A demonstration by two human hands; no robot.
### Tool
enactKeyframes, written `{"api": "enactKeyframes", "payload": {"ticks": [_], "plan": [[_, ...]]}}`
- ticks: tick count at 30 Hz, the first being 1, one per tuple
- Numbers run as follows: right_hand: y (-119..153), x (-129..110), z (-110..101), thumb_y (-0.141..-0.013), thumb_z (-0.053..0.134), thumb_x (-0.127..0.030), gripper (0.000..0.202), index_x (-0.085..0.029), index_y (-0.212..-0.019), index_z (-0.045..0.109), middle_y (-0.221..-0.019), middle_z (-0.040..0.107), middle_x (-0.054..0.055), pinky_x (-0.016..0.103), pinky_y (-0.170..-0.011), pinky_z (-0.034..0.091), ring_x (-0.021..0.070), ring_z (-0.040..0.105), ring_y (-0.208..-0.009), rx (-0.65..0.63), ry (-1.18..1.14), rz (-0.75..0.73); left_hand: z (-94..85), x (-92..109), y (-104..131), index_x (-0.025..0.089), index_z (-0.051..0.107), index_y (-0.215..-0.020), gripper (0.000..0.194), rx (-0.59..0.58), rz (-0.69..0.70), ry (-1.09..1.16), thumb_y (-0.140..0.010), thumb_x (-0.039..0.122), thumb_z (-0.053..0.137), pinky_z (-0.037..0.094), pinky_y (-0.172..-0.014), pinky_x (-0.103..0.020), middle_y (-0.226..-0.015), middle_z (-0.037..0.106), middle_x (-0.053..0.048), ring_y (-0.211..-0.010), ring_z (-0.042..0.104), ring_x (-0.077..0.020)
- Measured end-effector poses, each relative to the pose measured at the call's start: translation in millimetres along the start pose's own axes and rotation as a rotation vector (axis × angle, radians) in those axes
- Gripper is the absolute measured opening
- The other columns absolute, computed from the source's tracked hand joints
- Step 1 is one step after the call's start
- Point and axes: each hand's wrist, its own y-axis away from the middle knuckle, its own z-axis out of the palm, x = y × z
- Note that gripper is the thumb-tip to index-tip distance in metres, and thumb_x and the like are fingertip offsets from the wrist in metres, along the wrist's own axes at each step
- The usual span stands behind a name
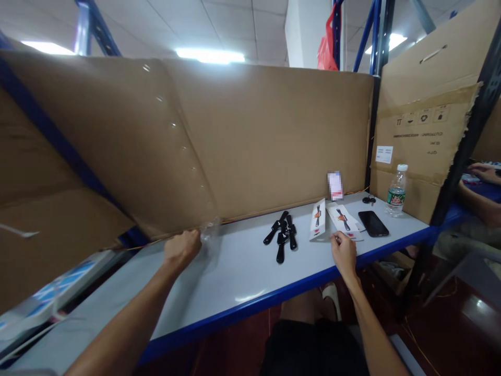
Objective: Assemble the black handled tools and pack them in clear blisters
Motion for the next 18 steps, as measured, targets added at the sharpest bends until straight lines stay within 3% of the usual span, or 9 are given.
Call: {"api": "enactKeyframes", "payload": {"ticks": [4, 9, 15, 18], "plan": [[1, -1, 0, -0.092, 0.048, -0.032, 0.026, -0.022, -0.083, 0.069, -0.075, 0.072, 0.007, 0.027, -0.066, 0.035, 0.0222, 0.065, -0.075, 0.005, 0.001, 0.012, 4.3, 8, 0, 0.01, 0.068, -0.112, 0.038, 0.014, 0.003, 0.014, -0.093, 0.03, 0.041, 0.05, -0.075, -0.039, -0.113, 0.07, -0.025, -0.103, 0.068, -0.0375], [2, -2, -1, -0.092, 0.049, -0.031, 0.025, -0.022, -0.081, 0.069, -0.069, 0.07, 0.005, 0.026, -0.063, 0.034, 0.022, 0.064, -0.071, -0.006, 0.026, 0.015, 11.3, 12, 0, 0.012, 0.068, -0.114, 0.039, 0.009, 0.052, 0.042, -0.091, 0.022, 0.038, 0.05, -0.077, -0.042, -0.113, 0.069, -0.025, -0.103, 0.067, -0.0387], [3, -2, 1, -0.093, 0.048, -0.03, 0.025, -0.022, -0.083, 0.07, -0.069, 0.07, 0.005, 0.026, -0.063, 0.034, 0.0216, 0.064, -0.07, 0.008, 0.034, 0.004, 20.5, 0, -7, 0.016, 0.07, -0.114, 0.042, 0.024, 0.143, 0.094, -0.079, 0.01, 0.048, 0.048, -0.083, -0.032, -0.123, 0.067, -0.017, -0.109, 0.066, -0.0304], [3, -3, 0, -0.093, 0.05, -0.029, 0.023, -0.022, -0.084, 0.071, -0.07, 0.071, 0.005, 0.026, -0.064, 0.035, 0.0217, 0.065, -0.072, 0.01, 0.042, 0.008, 22.3, -9, -16, 0.018, 0.071, -0.111, 0.038, 0.063, 0.054, 0.187, -0.081, 0.011, 0.049, 0.047, -0.08, -0.028, -0.121, 0.07, -0.014, -0.11, 0.065, -0.0282]]}}
